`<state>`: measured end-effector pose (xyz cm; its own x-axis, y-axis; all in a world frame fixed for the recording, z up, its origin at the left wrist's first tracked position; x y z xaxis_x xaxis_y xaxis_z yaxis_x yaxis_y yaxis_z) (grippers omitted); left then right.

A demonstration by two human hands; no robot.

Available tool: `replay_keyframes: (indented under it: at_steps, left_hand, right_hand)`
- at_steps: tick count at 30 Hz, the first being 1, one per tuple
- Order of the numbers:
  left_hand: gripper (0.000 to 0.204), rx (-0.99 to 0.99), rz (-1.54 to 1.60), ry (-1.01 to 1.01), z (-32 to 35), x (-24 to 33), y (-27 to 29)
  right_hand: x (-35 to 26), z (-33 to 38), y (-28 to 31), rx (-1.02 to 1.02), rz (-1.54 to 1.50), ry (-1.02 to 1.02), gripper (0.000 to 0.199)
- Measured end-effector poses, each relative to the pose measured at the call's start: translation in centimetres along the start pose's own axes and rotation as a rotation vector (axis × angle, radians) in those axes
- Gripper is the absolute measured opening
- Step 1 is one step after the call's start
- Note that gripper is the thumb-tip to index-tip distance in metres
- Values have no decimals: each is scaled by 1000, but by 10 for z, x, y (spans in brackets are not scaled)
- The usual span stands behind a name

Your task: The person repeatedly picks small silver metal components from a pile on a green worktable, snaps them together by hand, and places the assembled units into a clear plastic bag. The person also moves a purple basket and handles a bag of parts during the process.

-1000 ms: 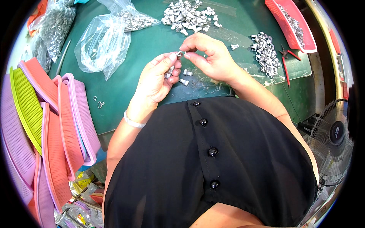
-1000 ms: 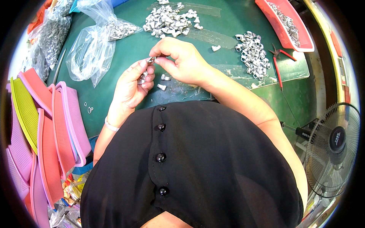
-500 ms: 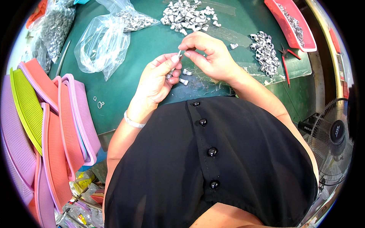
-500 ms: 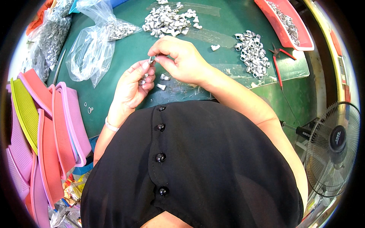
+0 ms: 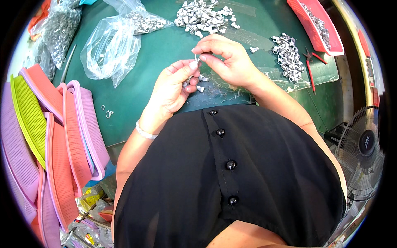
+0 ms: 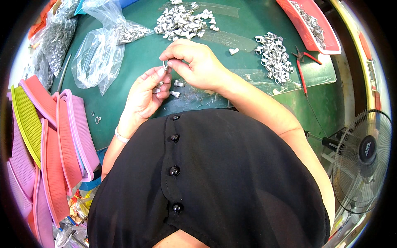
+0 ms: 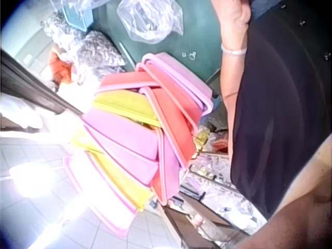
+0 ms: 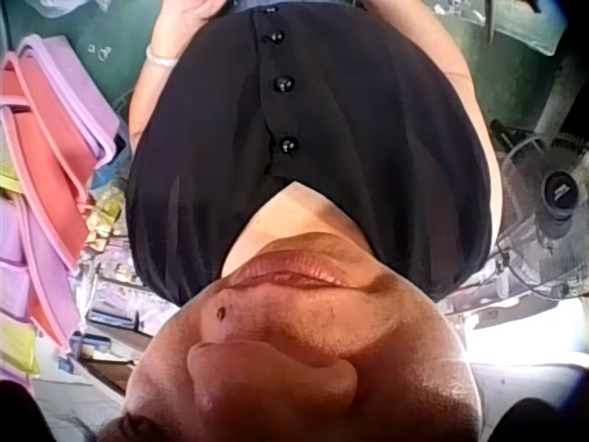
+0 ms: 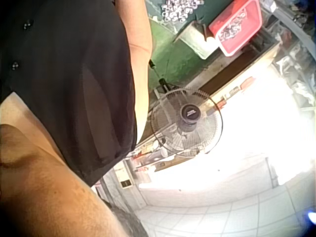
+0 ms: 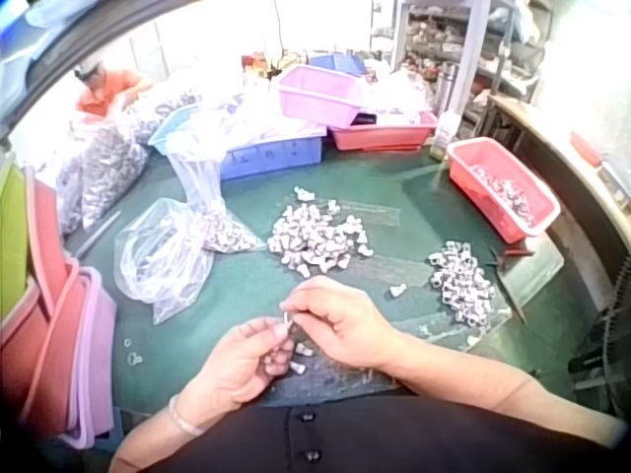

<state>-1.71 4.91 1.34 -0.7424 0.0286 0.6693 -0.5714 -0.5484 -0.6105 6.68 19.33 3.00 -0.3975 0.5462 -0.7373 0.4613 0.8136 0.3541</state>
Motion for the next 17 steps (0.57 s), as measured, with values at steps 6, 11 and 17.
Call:
replay_keyframes:
  at_steps: [6,11,17]
  left_hand:
    - [15,-6,-8,-1,0,-1,0]
    - [14,3,-12,4,1,-1,-1]
    - [13,-3,-29,-4,3,-3,-1]
  right_hand:
    - [0,1,0,-7,-43,-31,11]
    - [-1,3,2,-27,-66,-85,11]
    - [-3,6,4,-124,-107,-189,16]
Point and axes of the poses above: each hand's wrist, its own z-axis away from the middle knuckle, its own y-axis out of the back of the hand, x = y × z, the point moved 1 cm from there along -z, towards the middle knuckle, and after that the axes turned 2 degrees about -z, right-handed, at the moved point
